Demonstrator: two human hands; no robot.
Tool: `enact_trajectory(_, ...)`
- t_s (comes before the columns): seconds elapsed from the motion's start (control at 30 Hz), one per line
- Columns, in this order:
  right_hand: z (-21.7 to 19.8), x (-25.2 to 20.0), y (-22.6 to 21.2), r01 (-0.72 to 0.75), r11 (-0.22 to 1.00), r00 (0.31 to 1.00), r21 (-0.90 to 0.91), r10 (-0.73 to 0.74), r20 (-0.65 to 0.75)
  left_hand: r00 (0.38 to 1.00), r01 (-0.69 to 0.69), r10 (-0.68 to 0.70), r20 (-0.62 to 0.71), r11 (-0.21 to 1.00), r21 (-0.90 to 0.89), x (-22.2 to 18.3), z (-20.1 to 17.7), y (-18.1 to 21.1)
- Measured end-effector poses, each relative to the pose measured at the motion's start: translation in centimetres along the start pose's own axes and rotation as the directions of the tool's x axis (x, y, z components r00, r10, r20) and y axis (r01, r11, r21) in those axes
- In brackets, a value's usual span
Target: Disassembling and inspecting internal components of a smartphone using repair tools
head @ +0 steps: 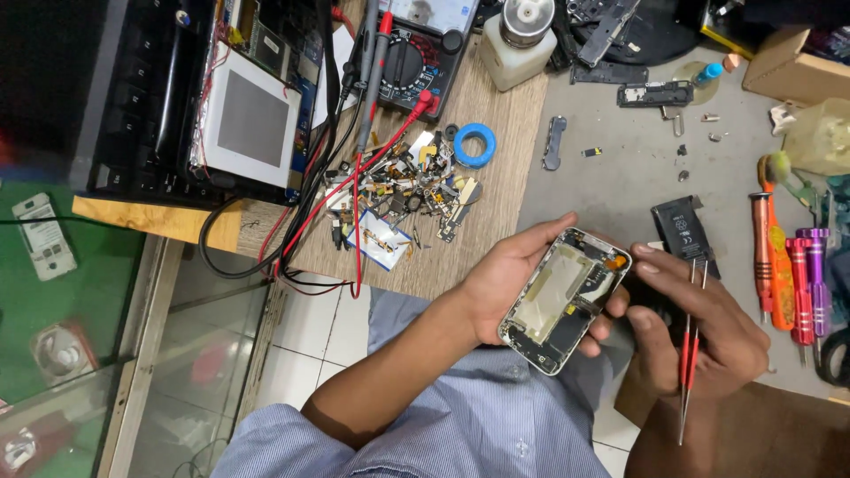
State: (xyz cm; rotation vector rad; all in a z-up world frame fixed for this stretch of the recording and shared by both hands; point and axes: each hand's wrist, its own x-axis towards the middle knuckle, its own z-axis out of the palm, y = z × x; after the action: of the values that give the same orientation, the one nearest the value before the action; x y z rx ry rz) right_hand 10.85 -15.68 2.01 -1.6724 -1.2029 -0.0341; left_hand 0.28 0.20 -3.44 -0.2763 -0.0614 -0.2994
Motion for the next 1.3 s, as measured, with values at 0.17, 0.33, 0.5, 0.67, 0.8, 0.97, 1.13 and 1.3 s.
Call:
enact_trajectory(0.17, 0.0, 0.2, -0.8, -0.040, 0.999, 0.999, -0.012, 0.040, 0.023, 1.000, 0.018, -0.018, 0.023, 1.000, -0.004, -0.1, -0.4, 0.1)
enact_trajectory(0.33, -0.4, 0.1, -0.4, -0.017, 0.999, 0.999, -0.032, 0.018, 0.028, 1.000, 0.018, -0.018, 0.021, 1.000, 0.012, 0.0, -0.3, 0.0)
enact_trajectory(0.5, -0.3, 0.3, -0.9, -0.049, 0.998, 0.998, -0.041, 0.051, 0.044, 1.000, 0.025, -0.025, 0.018, 1.000, -0.009, -0.1, -0.4, 0.1)
enact_trajectory(0.67, -0.4, 0.4, -0.5, -0.030, 0.999, 0.997, -0.041, 0.032, 0.070, 0.999, 0.022, -0.022, 0.029, 1.000, -0.009, -0.1, -0.6, 0.1)
enact_trajectory(0.8, 0.0, 0.4, -0.4, -0.030, 0.999, 0.999, -0.020, 0.031, 0.037, 0.999, -0.021, 0.022, -0.026, 0.999, 0.035, 0.0, 0.1, -0.1)
enact_trajectory(0.97, -0.2, 0.7, -0.9, -0.056, 0.997, 0.996, -0.048, 0.059, 0.064, 0.999, -0.031, 0.032, -0.031, 0.999, 0.043, 0.1, 0.4, -0.2)
enact_trajectory(1.13, -0.1, 0.8, -1.1, -0.067, 0.997, 0.996, -0.049, 0.070, 0.061, 0.997, -0.046, 0.050, -0.065, 0.997, 0.061, 0.2, 0.9, -0.2)
enact_trajectory(1.3, -0.1, 0.9, -1.5, -0.099, 0.994, 0.994, -0.045, 0.101, 0.048, 0.995, -0.050, 0.057, -0.085, 0.995, 0.089, 0.3, 0.9, -0.5)
